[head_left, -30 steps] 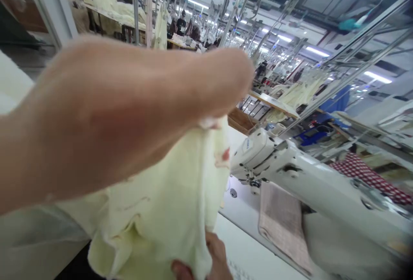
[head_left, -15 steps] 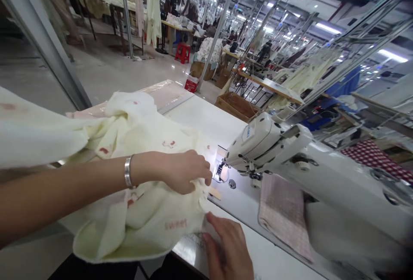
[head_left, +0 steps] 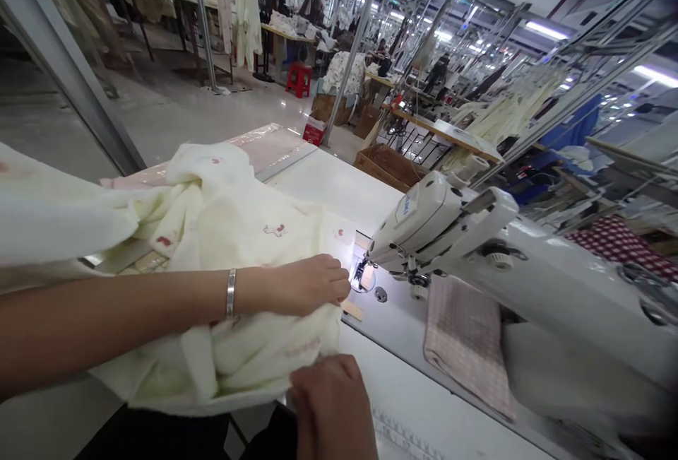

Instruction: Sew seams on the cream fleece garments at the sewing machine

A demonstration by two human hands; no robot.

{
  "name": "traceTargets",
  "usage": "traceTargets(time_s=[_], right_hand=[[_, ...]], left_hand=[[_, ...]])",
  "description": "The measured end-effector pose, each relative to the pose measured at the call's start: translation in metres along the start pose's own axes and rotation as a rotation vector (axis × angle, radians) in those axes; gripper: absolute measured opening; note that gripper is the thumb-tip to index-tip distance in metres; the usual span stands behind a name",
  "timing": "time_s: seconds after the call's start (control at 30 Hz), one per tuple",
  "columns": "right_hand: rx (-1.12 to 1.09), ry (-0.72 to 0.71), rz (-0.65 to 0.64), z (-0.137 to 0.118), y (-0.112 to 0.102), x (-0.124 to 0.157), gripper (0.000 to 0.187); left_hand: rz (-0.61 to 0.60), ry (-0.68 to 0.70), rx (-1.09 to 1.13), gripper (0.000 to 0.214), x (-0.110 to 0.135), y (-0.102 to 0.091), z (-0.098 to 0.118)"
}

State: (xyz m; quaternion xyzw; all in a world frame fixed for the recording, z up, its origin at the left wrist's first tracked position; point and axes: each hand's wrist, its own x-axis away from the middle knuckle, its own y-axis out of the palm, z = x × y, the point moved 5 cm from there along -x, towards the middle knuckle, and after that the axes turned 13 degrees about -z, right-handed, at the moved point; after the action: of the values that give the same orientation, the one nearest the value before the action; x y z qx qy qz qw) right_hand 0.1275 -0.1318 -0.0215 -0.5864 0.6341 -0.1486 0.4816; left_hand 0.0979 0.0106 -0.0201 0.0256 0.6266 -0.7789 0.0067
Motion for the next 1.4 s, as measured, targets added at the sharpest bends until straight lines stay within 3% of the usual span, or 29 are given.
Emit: traceTargets(time_s=[0.07, 0.13, 0.23, 0.47, 0.57, 0.73, 0.77, 0.93, 1.1, 1.4], right_hand=[[-0.088, 0.006, 0.079, 0.006, -0.011, 0.002, 0.015], [-0.005, -0.044, 0.059, 0.011, -0.016, 0.006, 0.018], [0.179, -0.134, 0.017, 0.018, -0.012, 0.014, 0.025], [0.208, -0.157, 0.05, 0.02, 0.002, 0.029, 0.027], [0.216, -0.159, 0.08, 0.018, 0.001, 0.03, 0.026], [0.207, -0.143, 0.047, 0.021, -0.009, 0.018, 0.027], [0.219, -0.136, 0.021, 0.023, -0.011, 0.014, 0.026], [0.333, -0.111, -0.166, 0.038, -0.022, -0.008, 0.029], [0.375, -0.114, -0.171, 0.053, -0.028, -0.017, 0.028], [0.325, -0.172, -0.006, 0.066, -0.018, 0.001, 0.032]], left_hand=[[-0.004, 0.012, -0.004, 0.013, 0.002, -0.001, 0.002], [-0.011, 0.023, -0.013, 0.011, 0.002, -0.003, 0.002], [-0.013, 0.03, -0.024, 0.005, 0.002, -0.005, 0.001], [-0.015, -0.036, -0.07, 0.013, -0.006, -0.002, -0.003], [0.011, -0.108, -0.139, 0.005, -0.008, -0.001, 0.008], [-0.068, -0.2, -0.114, 0.007, 0.002, 0.007, 0.025], [-0.054, -0.21, -0.1, 0.002, 0.005, 0.008, 0.024], [0.044, -0.157, -0.037, 0.022, 0.013, 0.004, -0.003], [0.033, -0.085, 0.075, 0.033, 0.002, 0.0, -0.027], [0.053, 0.006, 0.044, 0.044, -0.007, -0.002, -0.026]])
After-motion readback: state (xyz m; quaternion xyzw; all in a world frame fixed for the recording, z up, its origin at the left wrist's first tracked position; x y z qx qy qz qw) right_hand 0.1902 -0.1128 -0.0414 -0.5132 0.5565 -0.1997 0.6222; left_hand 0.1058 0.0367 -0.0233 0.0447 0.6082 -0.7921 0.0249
